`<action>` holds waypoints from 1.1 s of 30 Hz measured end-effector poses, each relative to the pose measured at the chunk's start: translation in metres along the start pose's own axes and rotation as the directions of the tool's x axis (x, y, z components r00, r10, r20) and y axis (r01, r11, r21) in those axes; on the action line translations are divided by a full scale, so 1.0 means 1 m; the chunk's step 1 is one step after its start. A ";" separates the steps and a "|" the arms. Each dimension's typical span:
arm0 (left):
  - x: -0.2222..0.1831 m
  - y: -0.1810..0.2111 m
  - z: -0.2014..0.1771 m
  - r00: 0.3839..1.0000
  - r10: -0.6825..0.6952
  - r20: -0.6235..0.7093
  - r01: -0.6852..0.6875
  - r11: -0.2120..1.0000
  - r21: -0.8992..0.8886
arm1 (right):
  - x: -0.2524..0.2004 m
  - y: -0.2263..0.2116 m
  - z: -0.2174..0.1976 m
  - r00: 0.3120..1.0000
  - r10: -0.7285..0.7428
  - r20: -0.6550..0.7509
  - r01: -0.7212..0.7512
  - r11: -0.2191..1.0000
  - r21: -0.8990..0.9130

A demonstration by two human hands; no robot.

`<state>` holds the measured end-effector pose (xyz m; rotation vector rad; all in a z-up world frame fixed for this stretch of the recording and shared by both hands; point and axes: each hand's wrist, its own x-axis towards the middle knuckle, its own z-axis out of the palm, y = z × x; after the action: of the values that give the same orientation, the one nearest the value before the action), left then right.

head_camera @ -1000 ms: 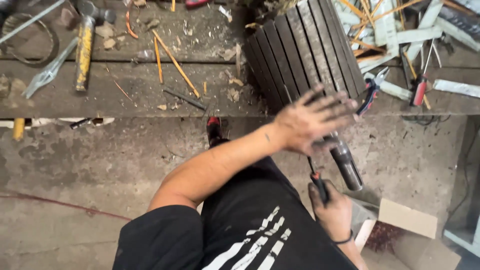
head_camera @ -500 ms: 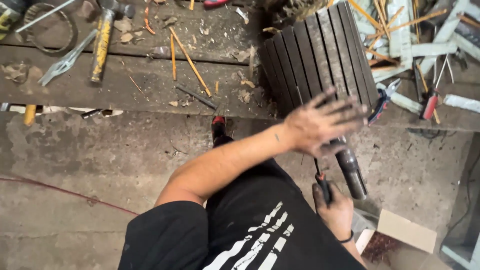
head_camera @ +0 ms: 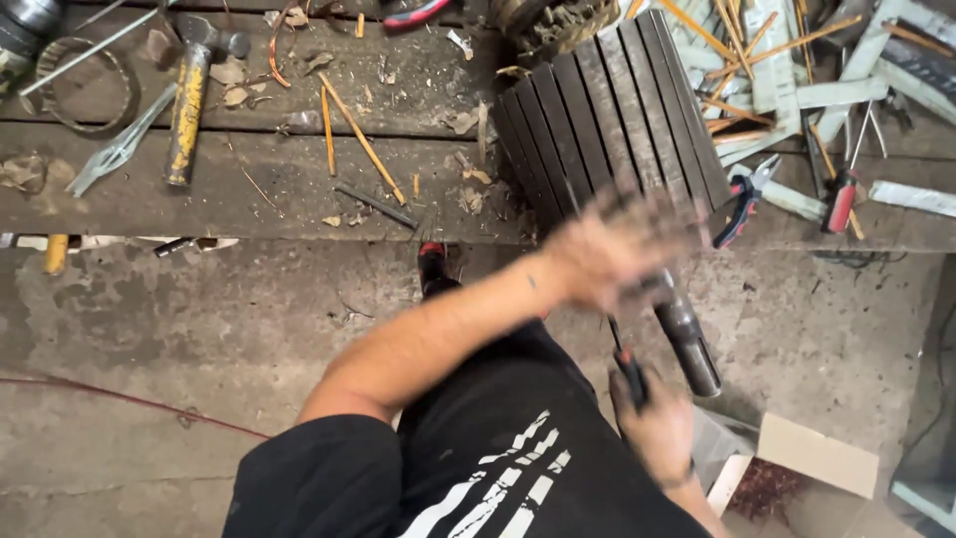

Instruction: Using a hand file to clean and smooth the slots of a large metal rotor on a workbench.

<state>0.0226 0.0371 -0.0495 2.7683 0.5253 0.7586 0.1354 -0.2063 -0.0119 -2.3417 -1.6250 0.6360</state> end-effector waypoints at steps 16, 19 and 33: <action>0.006 -0.003 -0.054 0.992 0.052 0.118 -0.042 0.996 -0.078 | -0.008 -0.029 -0.010 0.928 0.347 0.132 -0.301 0.911 -0.283; 0.012 -0.025 -0.072 0.968 -0.002 0.250 -0.007 0.999 0.036 | 0.009 -0.047 -0.012 0.909 0.361 0.206 -0.302 0.914 -0.270; 0.040 -0.046 -0.127 0.820 -0.311 0.481 0.122 0.915 0.384 | 0.057 -0.098 -0.029 0.969 0.233 0.083 -0.245 0.865 0.438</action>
<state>-0.0252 0.1093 0.0611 2.9556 0.8968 -0.1921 0.0842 -0.1154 0.0419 -2.1997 -1.0519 0.9775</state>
